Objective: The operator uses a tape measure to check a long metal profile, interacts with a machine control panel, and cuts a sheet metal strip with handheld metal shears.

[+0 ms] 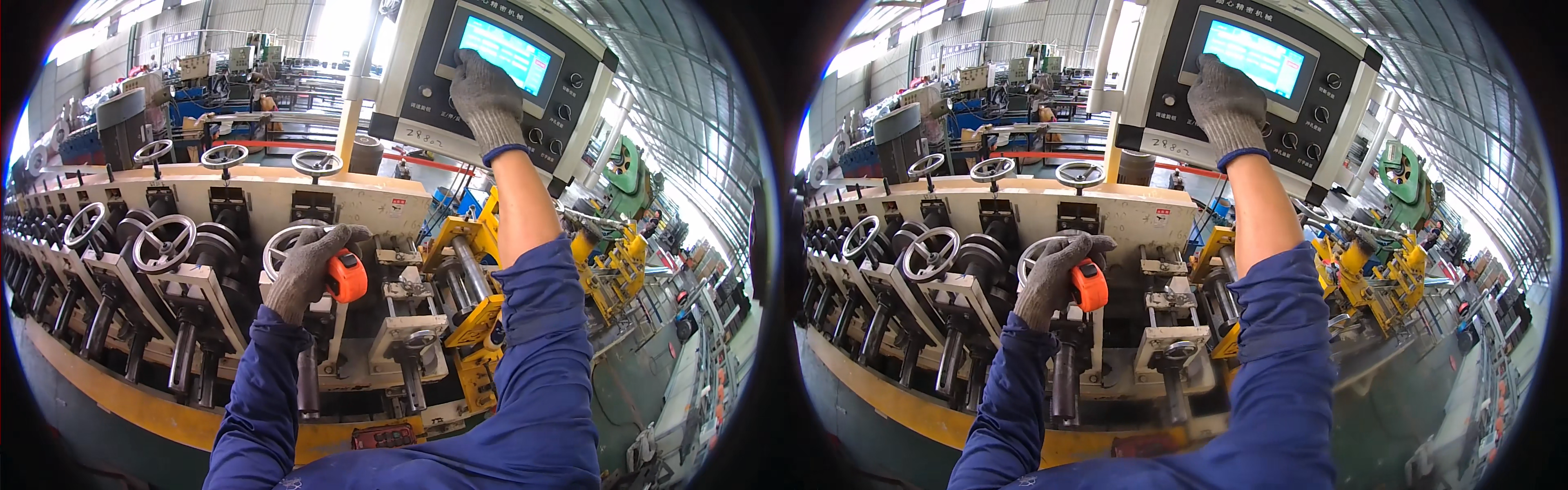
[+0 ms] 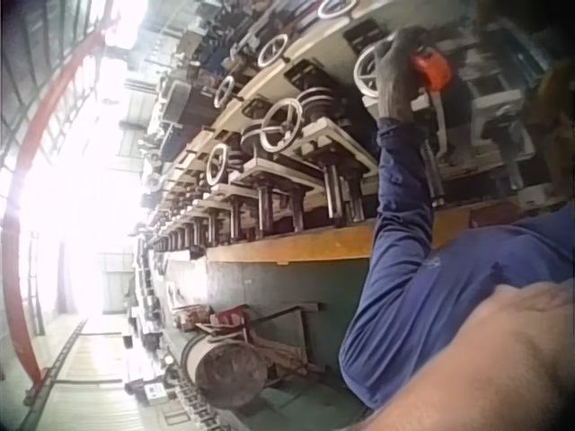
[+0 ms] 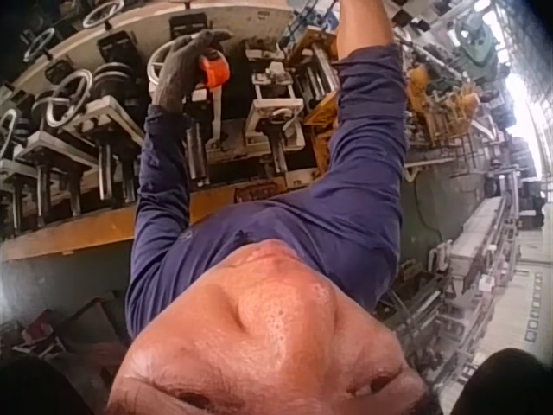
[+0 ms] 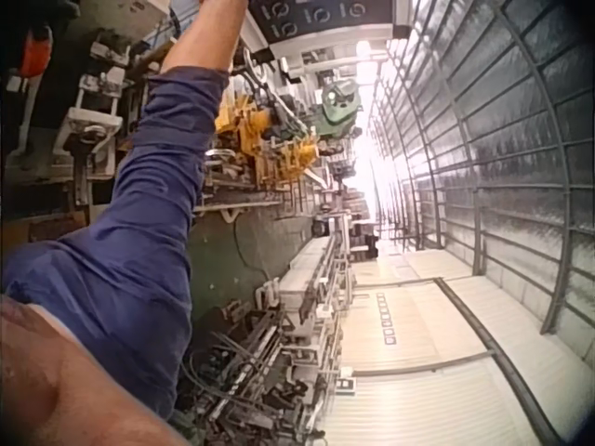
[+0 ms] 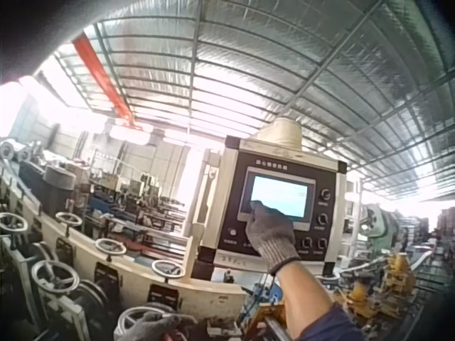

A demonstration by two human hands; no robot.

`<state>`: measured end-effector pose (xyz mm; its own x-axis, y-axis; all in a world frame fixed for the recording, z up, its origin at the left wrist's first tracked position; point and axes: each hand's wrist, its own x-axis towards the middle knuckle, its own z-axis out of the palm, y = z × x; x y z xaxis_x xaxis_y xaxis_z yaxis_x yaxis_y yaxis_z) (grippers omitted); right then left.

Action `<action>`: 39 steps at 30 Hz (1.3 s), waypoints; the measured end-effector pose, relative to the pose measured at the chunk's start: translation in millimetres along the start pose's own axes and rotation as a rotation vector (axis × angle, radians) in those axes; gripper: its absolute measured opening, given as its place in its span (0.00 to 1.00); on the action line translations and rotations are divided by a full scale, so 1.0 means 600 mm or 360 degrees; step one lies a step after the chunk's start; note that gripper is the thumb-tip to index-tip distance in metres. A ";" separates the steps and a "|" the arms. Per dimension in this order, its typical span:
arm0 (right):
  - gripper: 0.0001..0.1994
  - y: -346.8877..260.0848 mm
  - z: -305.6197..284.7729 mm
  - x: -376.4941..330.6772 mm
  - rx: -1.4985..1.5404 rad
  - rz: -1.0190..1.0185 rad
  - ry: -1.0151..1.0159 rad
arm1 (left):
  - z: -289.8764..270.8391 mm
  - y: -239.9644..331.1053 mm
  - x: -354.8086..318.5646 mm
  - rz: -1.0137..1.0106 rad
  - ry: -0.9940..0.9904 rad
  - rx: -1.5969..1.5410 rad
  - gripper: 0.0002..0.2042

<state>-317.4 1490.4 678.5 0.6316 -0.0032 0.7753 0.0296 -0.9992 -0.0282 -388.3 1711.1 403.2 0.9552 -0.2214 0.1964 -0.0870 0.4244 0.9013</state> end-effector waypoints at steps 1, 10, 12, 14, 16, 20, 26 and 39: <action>0.20 0.001 0.001 0.003 -0.0024 0.0001 0.0005 | 0.001 -0.001 0.001 -0.0001 -0.0008 -0.0001 0.21; 0.13 0.074 -0.019 0.013 0.0176 0.0128 0.0436 | -0.009 0.006 -0.002 0.0095 -0.0063 -0.0004 0.19; 0.15 0.181 -0.037 0.054 0.0222 0.0208 0.1048 | -0.001 0.001 -0.001 0.0032 0.0045 -0.0004 0.18; 0.24 0.244 -0.098 0.061 0.0307 0.0567 0.0820 | 0.006 -0.002 0.002 0.0063 -0.0008 -0.0012 0.18; 0.23 0.253 -0.119 0.072 0.0074 0.0641 0.0563 | 0.004 0.002 -0.001 0.0095 -0.0049 0.0000 0.18; 0.19 0.257 -0.108 0.098 -0.0146 0.0617 0.0308 | -0.005 0.000 0.000 0.0132 -0.0080 0.0049 0.19; 0.17 0.261 -0.106 0.047 -0.0241 0.0338 0.0370 | 0.001 0.002 -0.001 0.0163 -0.0075 0.0062 0.19; 0.15 0.154 0.004 -0.050 -0.0331 -0.0093 -0.0015 | 0.004 0.001 0.006 0.0163 -0.0164 0.0117 0.24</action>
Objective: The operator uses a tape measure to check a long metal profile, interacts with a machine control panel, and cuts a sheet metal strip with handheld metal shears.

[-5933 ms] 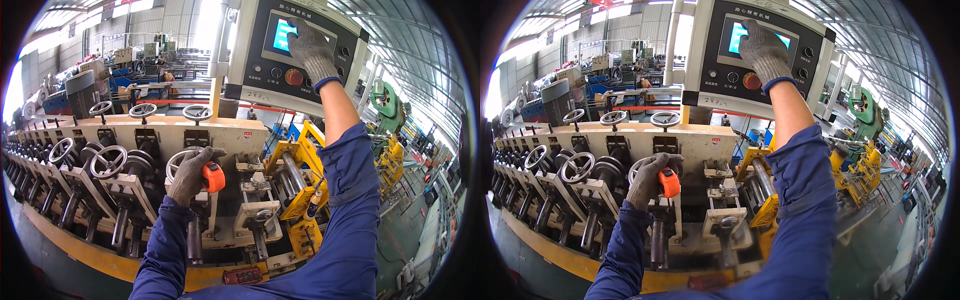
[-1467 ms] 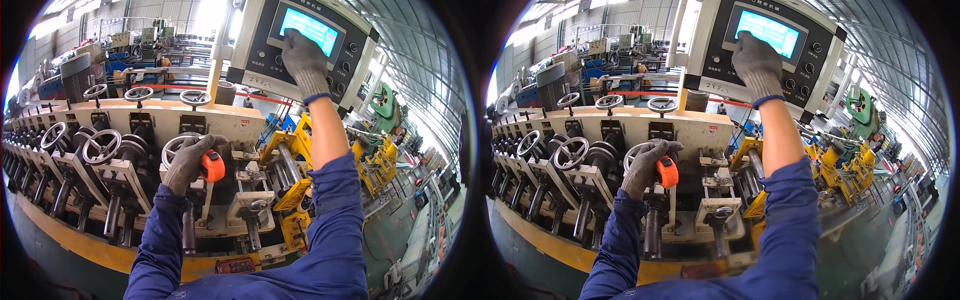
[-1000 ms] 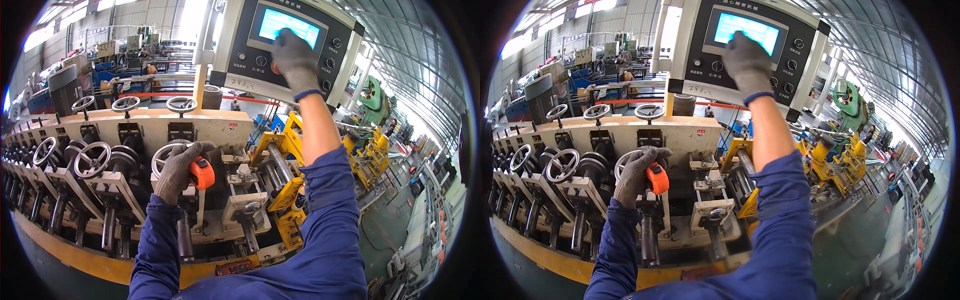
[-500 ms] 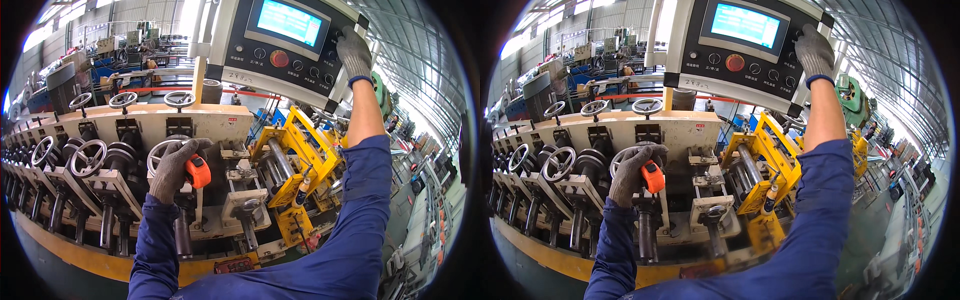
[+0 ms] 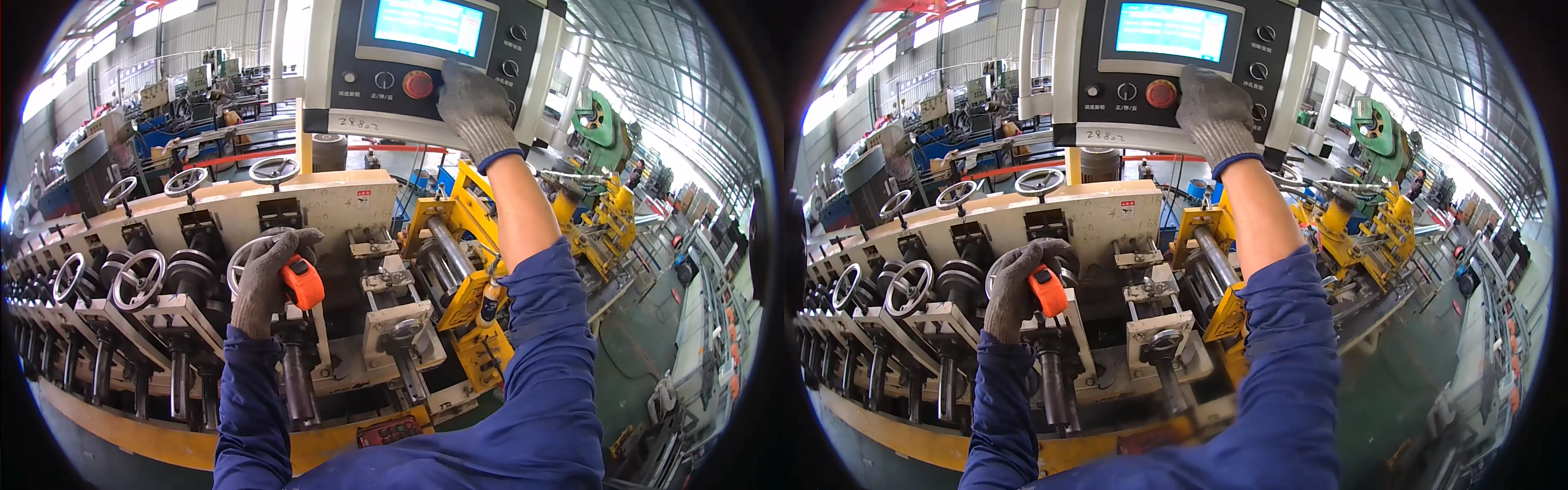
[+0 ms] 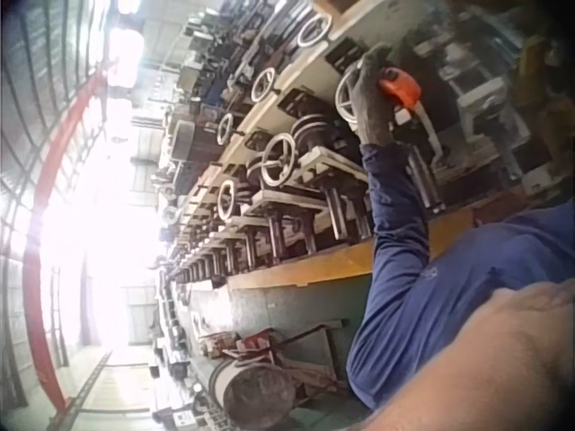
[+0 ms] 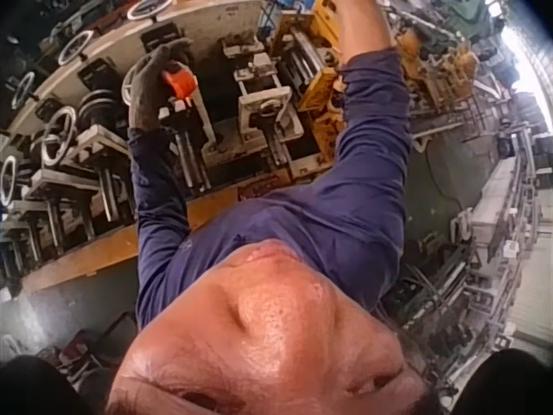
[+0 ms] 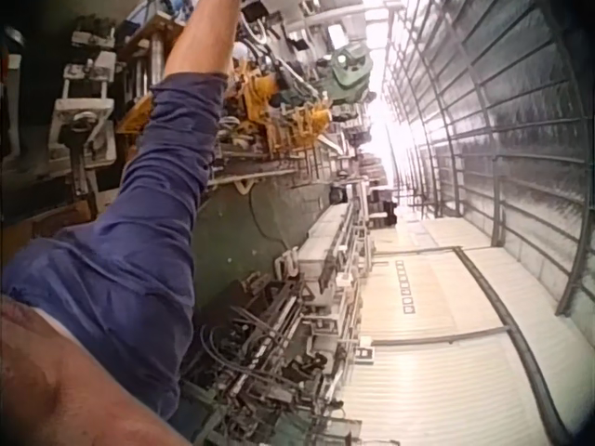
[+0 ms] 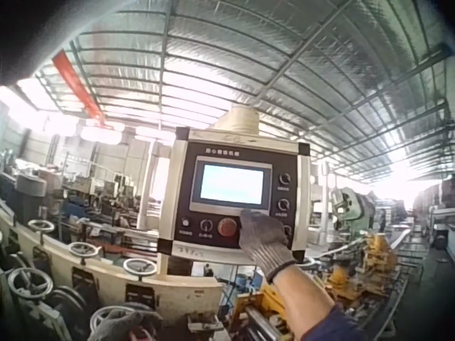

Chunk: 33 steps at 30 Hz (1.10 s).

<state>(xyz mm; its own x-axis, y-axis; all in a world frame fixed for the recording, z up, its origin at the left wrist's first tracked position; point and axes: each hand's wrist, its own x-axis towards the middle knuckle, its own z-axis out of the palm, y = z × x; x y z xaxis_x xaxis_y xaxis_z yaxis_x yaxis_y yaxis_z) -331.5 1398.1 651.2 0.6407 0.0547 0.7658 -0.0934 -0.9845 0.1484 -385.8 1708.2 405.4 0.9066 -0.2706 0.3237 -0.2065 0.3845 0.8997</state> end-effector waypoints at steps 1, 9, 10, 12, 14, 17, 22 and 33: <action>0.15 0.011 0.016 -0.003 0.0019 -0.0144 0.0079 | 0.001 0.001 0.001 -0.0011 -0.0010 0.0005 0.24; 0.10 0.067 0.050 -0.141 0.0486 -0.0154 0.0301 | 0.008 0.011 -0.005 -0.0012 0.0049 -0.0024 0.22; 0.10 0.084 0.062 -0.155 0.0487 -0.0138 0.0297 | 0.008 0.009 -0.002 -0.0003 0.0011 -0.0043 0.22; 0.10 0.143 0.090 -0.199 0.0539 -0.0013 0.0233 | 0.025 -0.006 0.011 -0.0048 -0.0027 -0.0068 0.23; 0.08 0.183 0.138 -0.240 0.0830 -0.0074 0.0301 | 0.043 -0.017 0.017 0.0072 -0.0041 0.0014 0.23; 0.08 0.156 0.206 -0.318 0.0976 0.0048 -0.0070 | 0.053 -0.007 -0.004 0.0091 -0.0016 0.0215 0.22; 0.07 0.151 0.214 -0.562 0.1422 0.0243 -0.0325 | 0.020 -0.024 -0.004 -0.0025 0.0256 0.0088 0.29; 0.21 0.169 -0.050 -1.532 0.0604 0.2186 -0.2088 | 0.005 -0.068 0.009 0.0015 0.0064 0.0196 0.29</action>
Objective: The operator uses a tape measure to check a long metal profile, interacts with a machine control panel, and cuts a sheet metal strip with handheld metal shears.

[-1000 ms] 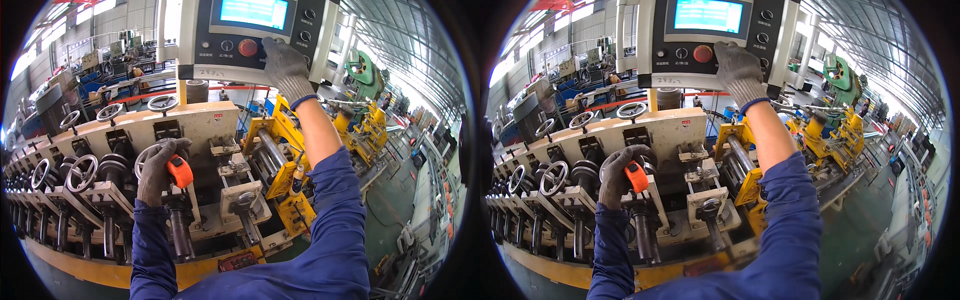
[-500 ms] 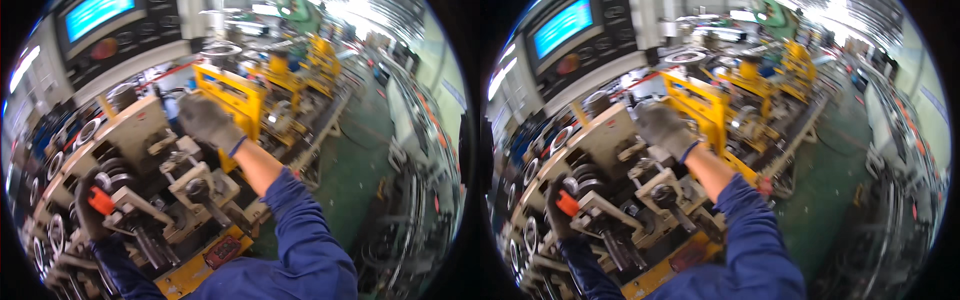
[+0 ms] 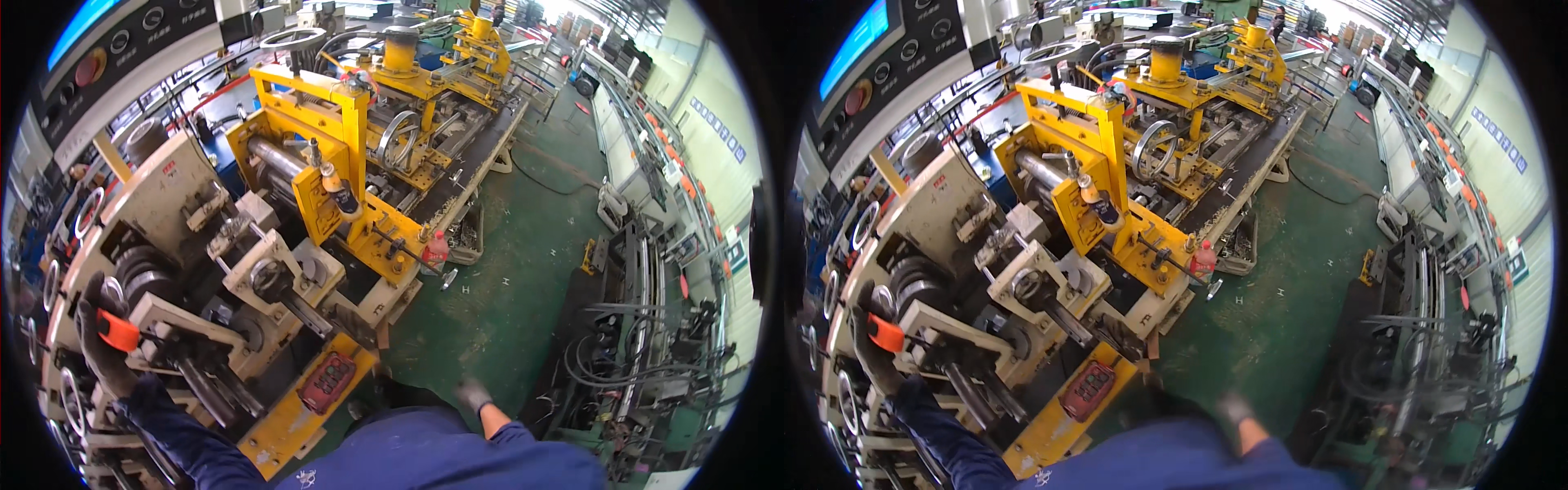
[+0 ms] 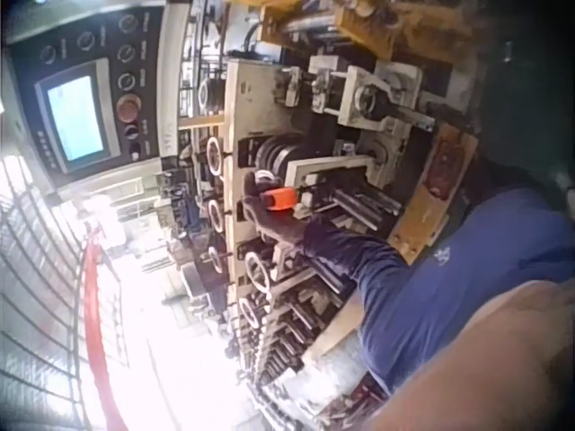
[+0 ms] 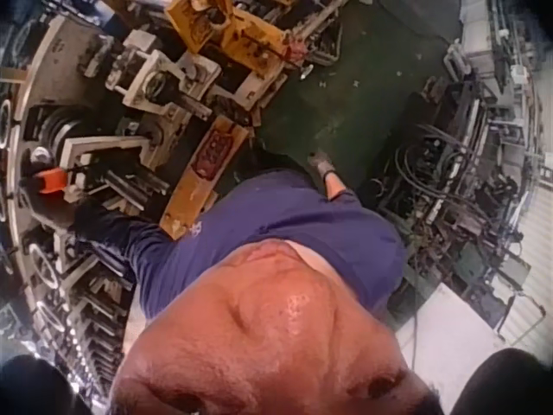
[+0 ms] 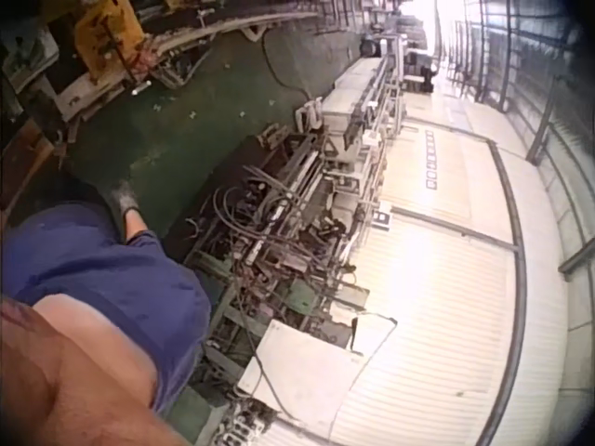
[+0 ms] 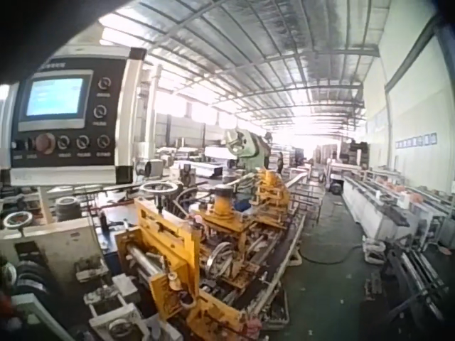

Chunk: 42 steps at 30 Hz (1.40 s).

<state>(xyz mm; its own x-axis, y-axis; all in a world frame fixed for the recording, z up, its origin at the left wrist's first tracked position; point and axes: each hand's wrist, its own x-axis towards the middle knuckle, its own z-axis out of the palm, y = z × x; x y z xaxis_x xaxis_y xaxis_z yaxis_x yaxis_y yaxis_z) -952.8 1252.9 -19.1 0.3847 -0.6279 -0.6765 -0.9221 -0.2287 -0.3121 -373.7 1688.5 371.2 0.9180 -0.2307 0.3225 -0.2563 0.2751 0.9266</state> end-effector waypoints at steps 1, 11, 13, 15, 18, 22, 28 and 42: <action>0.21 0.081 0.031 -0.014 -0.0130 0.0069 -0.0144 | 0.010 0.019 -0.006 0.0064 -0.0059 0.0091 0.29; 0.17 0.271 0.017 0.068 0.0427 0.0511 0.0140 | 0.397 -0.179 -0.223 -0.0355 0.0116 0.0206 0.17; 0.15 0.274 -0.052 0.139 0.0452 0.0346 0.0337 | 0.550 -0.277 -0.303 -0.0736 -0.0216 0.0210 0.17; 0.10 0.287 -0.137 0.212 0.0902 0.0236 0.0361 | 0.685 -0.404 -0.377 -0.1200 -0.0772 0.0329 0.16; 0.09 0.276 -0.297 0.281 0.1474 0.0002 0.0146 | 0.951 -0.428 -0.504 -0.1528 -0.1439 0.0306 0.18; 0.20 0.200 -0.524 0.226 0.2223 -0.0776 0.0130 | 1.224 -0.366 -0.547 -0.1524 -0.2223 0.0495 0.18; 0.37 0.153 -0.715 0.273 0.3075 -0.1219 -0.0187 | 1.433 -0.509 -0.558 -0.0541 -0.2225 0.0242 0.17; 0.28 0.215 -1.199 0.649 0.2433 -0.0634 -0.0120 | 2.103 -0.703 -0.276 -0.0210 -0.1535 0.0203 0.19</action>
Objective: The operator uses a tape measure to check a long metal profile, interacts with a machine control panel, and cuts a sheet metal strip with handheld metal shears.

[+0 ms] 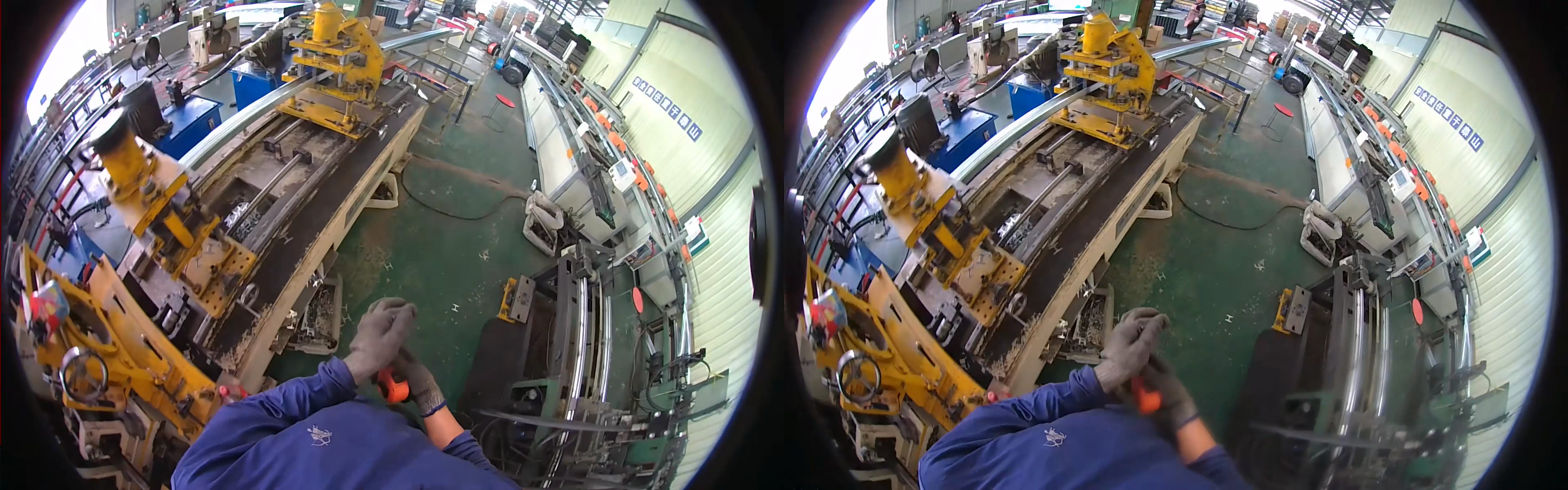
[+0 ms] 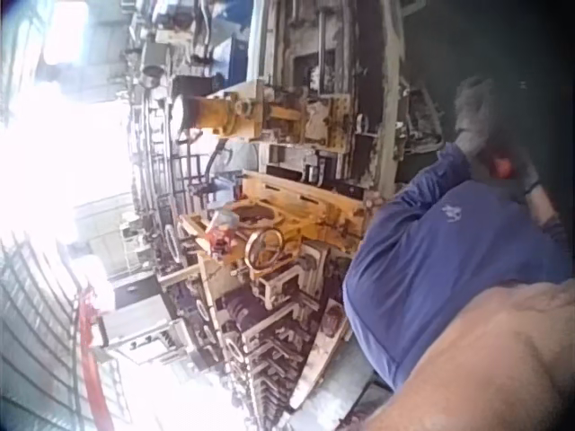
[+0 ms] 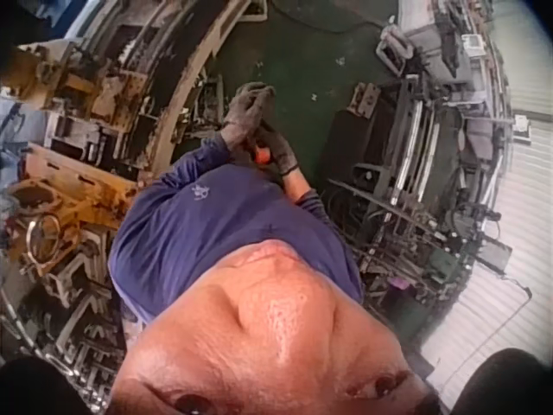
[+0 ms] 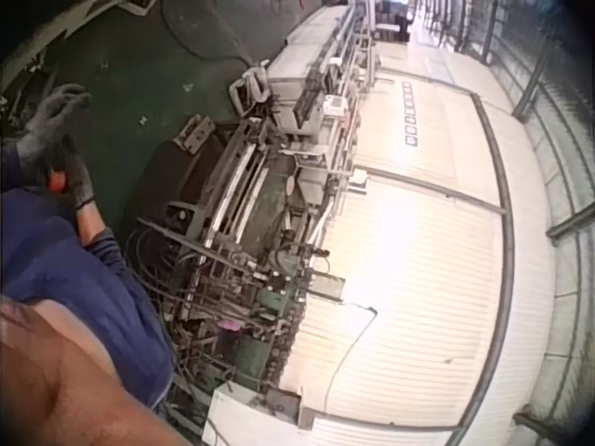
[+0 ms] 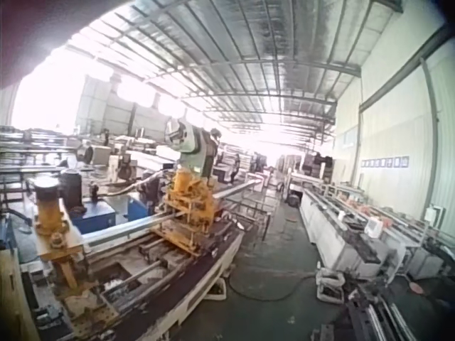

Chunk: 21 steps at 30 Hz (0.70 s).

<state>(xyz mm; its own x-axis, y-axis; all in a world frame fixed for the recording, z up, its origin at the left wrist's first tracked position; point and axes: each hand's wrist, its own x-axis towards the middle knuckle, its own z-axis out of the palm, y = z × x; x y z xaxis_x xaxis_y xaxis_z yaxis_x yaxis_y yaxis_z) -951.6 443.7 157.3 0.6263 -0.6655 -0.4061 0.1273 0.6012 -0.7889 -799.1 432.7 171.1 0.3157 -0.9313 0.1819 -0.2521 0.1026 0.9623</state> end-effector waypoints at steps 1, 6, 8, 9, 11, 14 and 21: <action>0.25 -0.020 -0.009 0.029 -0.0115 0.0110 0.0064 | 0.001 -0.008 0.050 -0.0167 0.0043 -0.0256 0.18; 0.16 -0.029 -0.155 0.208 -0.0327 0.0352 -0.0214 | -0.031 -0.052 0.292 -0.0303 0.0049 -0.0450 0.19; 0.14 -0.046 -0.240 0.313 -0.0449 0.0277 -0.0236 | -0.036 -0.040 0.389 -0.0540 -0.0122 -0.0362 0.18; 0.13 -0.067 -0.264 0.359 -0.0507 0.0236 -0.0268 | -0.041 -0.048 0.428 -0.0773 -0.0276 -0.0261 0.18; 0.11 -0.135 -0.297 0.449 -0.0271 0.0320 -0.0198 | -0.033 -0.159 0.494 -0.0855 -0.0219 -0.0708 0.19; 0.11 -0.236 -0.365 0.577 -0.0072 0.0355 0.0172 | -0.044 -0.246 0.583 -0.1019 0.0033 -0.0357 0.19; 0.20 -0.311 -0.777 0.775 -0.0929 0.0633 0.0774 | -0.067 -0.386 0.752 -0.1321 0.0729 -0.0247 0.16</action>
<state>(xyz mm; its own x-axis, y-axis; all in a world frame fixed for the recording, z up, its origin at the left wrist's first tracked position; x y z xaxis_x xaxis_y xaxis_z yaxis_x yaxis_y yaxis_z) -1042.8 -184.3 -99.5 0.1238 -0.6495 -0.7502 -0.5314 0.5951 -0.6029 -561.7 2.5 38.3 0.6740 -0.5042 -0.5399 0.3262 -0.4526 0.8299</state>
